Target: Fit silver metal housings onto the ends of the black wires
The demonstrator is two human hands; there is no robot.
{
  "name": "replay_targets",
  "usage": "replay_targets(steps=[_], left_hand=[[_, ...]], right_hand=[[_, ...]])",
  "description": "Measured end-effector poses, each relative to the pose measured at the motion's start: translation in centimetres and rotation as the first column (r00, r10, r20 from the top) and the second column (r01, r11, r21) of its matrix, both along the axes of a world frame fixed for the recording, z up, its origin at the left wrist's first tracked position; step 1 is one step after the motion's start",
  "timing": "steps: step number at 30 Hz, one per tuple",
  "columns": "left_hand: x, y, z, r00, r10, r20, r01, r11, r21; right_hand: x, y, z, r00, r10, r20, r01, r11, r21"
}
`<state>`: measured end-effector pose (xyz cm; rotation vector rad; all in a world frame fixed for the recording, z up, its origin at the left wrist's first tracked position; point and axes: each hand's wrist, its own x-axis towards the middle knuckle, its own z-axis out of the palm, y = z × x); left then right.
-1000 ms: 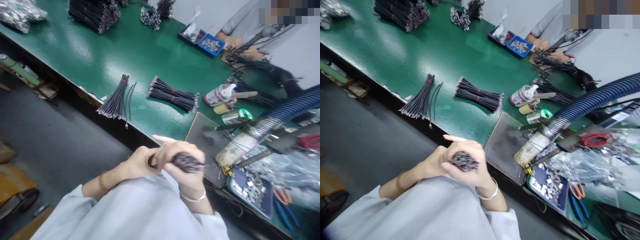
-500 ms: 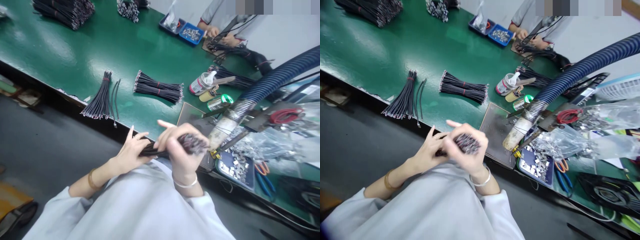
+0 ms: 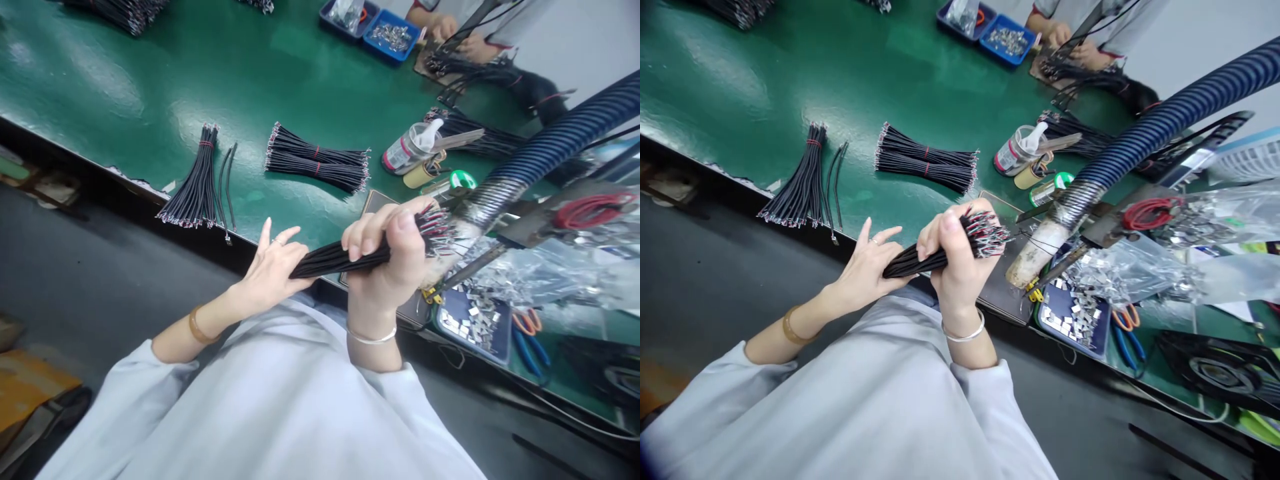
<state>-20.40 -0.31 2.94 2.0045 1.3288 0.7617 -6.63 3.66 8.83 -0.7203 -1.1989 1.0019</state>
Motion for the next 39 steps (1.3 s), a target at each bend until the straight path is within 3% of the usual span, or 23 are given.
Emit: replay_targets(steps=[4,6,10,16,21,24,26,28,29,31,33,36,39], left_hand=[[-1.1,-1.0,-0.3,0.994,0.037,-0.107,-0.037,0.999,0.01],[-1.5,-1.2,-0.2,0.99,0.034,-0.137,-0.034,0.999,0.007],[-0.9,-0.1,0.5,0.99,0.005,-0.144,-0.004,1.0,0.008],[0.4,0.7,0.5,0.977,-0.066,-0.201,0.043,0.993,-0.114],[-1.8,-1.0,-0.8,0.953,0.036,-0.3,-0.062,0.995,-0.077],[-3.0,-1.4,-1.3,0.987,0.047,-0.155,-0.069,0.988,-0.141],[-3.4,-1.6,-1.3,0.995,0.095,-0.02,-0.097,0.963,-0.25],[-3.4,-1.9,-1.3,0.978,0.138,0.156,-0.058,0.901,-0.43],[-3.2,-2.1,-1.3,0.955,0.141,0.263,0.018,0.853,-0.521],[-2.7,-2.6,-1.5,0.87,0.143,0.472,0.219,0.746,-0.629],[-2.0,-3.2,-1.9,0.78,0.167,0.604,0.354,0.678,-0.644],[-1.1,-3.9,-2.5,0.706,0.249,0.663,0.372,0.666,-0.646],[-0.6,-4.3,-2.6,0.694,0.322,0.644,0.312,0.672,-0.672]], right_hand=[[2.0,1.4,-0.4,0.988,-0.133,0.081,0.129,0.99,0.048],[2.6,1.8,-0.6,0.988,-0.124,0.091,0.117,0.99,0.074],[1.6,1.2,-0.1,0.998,-0.037,-0.052,0.041,0.997,0.068],[-0.1,1.3,0.8,0.98,-0.03,-0.197,0.006,0.992,-0.124],[0.0,2.6,0.0,0.96,-0.084,-0.266,0.019,0.971,-0.239],[-0.7,2.6,-1.0,0.956,-0.001,-0.295,-0.077,0.965,-0.252],[-0.9,2.4,-1.8,0.957,0.13,-0.26,-0.204,0.937,-0.283],[-0.8,2.3,-2.5,0.939,0.285,-0.193,-0.337,0.876,-0.346],[-0.6,2.3,-2.8,0.926,0.345,-0.154,-0.377,0.844,-0.382],[-0.2,2.2,-3.4,0.914,0.397,-0.084,-0.391,0.807,-0.442],[0.3,2.2,-3.8,0.917,0.398,-0.029,-0.364,0.804,-0.47],[0.9,1.9,-4.1,0.924,0.381,0.014,-0.33,0.819,-0.47],[1.3,1.4,-4.2,0.936,0.35,0.028,-0.3,0.84,-0.452]])
